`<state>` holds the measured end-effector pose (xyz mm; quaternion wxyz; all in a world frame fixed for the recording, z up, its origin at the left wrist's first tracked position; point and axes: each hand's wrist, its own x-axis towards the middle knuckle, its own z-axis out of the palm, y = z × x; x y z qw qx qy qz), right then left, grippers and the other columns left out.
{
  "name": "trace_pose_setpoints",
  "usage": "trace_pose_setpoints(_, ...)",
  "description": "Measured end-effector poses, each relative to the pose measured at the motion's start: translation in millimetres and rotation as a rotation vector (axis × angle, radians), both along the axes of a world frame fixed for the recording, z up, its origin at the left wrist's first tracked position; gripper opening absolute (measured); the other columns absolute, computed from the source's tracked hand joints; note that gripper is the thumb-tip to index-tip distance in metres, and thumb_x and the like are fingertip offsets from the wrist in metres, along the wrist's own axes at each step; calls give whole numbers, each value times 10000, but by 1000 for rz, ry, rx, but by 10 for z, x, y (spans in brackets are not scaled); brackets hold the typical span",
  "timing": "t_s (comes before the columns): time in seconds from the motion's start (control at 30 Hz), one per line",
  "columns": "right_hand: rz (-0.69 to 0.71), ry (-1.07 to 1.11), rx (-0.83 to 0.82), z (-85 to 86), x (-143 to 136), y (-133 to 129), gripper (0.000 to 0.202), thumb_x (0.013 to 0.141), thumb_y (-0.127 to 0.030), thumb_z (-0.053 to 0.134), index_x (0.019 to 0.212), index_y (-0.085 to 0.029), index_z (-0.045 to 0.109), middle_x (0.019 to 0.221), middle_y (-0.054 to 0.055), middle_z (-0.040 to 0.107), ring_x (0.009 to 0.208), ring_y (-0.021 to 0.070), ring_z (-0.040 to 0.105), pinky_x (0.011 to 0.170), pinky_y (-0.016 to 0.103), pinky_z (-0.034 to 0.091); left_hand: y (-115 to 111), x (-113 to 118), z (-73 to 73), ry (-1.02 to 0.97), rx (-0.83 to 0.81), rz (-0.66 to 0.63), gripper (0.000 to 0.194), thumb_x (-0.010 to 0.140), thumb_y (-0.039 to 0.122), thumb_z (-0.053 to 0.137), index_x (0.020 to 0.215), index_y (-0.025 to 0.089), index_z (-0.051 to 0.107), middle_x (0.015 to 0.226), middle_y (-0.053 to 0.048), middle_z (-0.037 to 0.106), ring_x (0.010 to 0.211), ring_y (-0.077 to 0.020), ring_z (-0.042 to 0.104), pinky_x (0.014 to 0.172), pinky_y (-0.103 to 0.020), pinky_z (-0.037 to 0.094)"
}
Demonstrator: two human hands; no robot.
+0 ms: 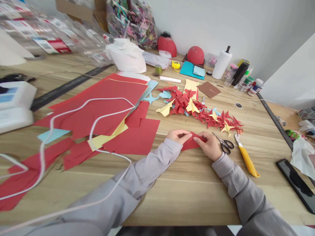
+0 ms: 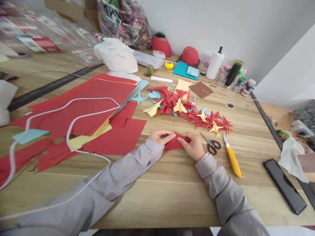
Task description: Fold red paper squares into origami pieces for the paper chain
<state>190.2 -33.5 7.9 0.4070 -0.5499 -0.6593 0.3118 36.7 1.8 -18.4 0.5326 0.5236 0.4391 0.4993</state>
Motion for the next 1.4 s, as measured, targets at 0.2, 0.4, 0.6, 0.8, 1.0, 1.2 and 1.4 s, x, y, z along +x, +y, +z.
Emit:
trace_pose_setpoints(0.2,54,256,-186,40,-4,-17,313,665,-460,689,607,-170,587,519,-25,552,465,89,439,454,220,349,38,-10,46,-62,-46,-105,288,534,339,771,740,141,732,694,-59,713,620,-153,626,617,-265,513)
trace_pose_setpoints(0.4,96,326,-232,53,9,-14,243,691,-417,672,728,-178,652,678,6,642,636,135,560,621,255,447,27,-33,104,-78,-89,-124,228,566,317,766,711,144,729,643,-39,703,576,-134,612,584,-246,505)
trace_pose_setpoints(0.6,93,400,-294,1,21,2,236,698,-408,670,737,-176,651,667,-2,644,614,123,560,606,245,447,62,3,36,-88,-117,-90,301,569,393,750,722,134,724,709,-61,722,646,-166,650,642,-275,530)
trace_pose_setpoints(0.8,90,372,-294,-5,21,1,252,694,-420,669,742,-174,649,691,11,658,624,134,568,596,253,464,50,38,13,2,11,-1,215,584,349,726,675,154,724,691,-63,724,639,-177,659,597,-264,531)
trace_pose_setpoints(1.0,50,332,-244,0,19,12,238,680,-404,680,724,-172,650,686,13,659,614,130,564,580,249,462,-6,6,153,19,35,-23,189,593,319,723,680,151,724,706,-67,725,636,-171,653,609,-267,533)
trace_pose_setpoints(1.2,27,325,-245,23,12,18,251,658,-408,693,707,-167,647,664,7,657,595,124,559,582,250,463,-24,12,165,38,45,12,197,578,307,733,689,145,717,703,-68,718,610,-157,636,586,-260,525)
trace_pose_setpoints(1.4,9,312,-229,25,23,13,238,666,-397,689,704,-167,646,657,5,649,591,123,553,581,247,454,-20,5,178,18,16,-37,258,535,309,769,726,143,719,709,-66,717,611,-160,632,606,-273,535)
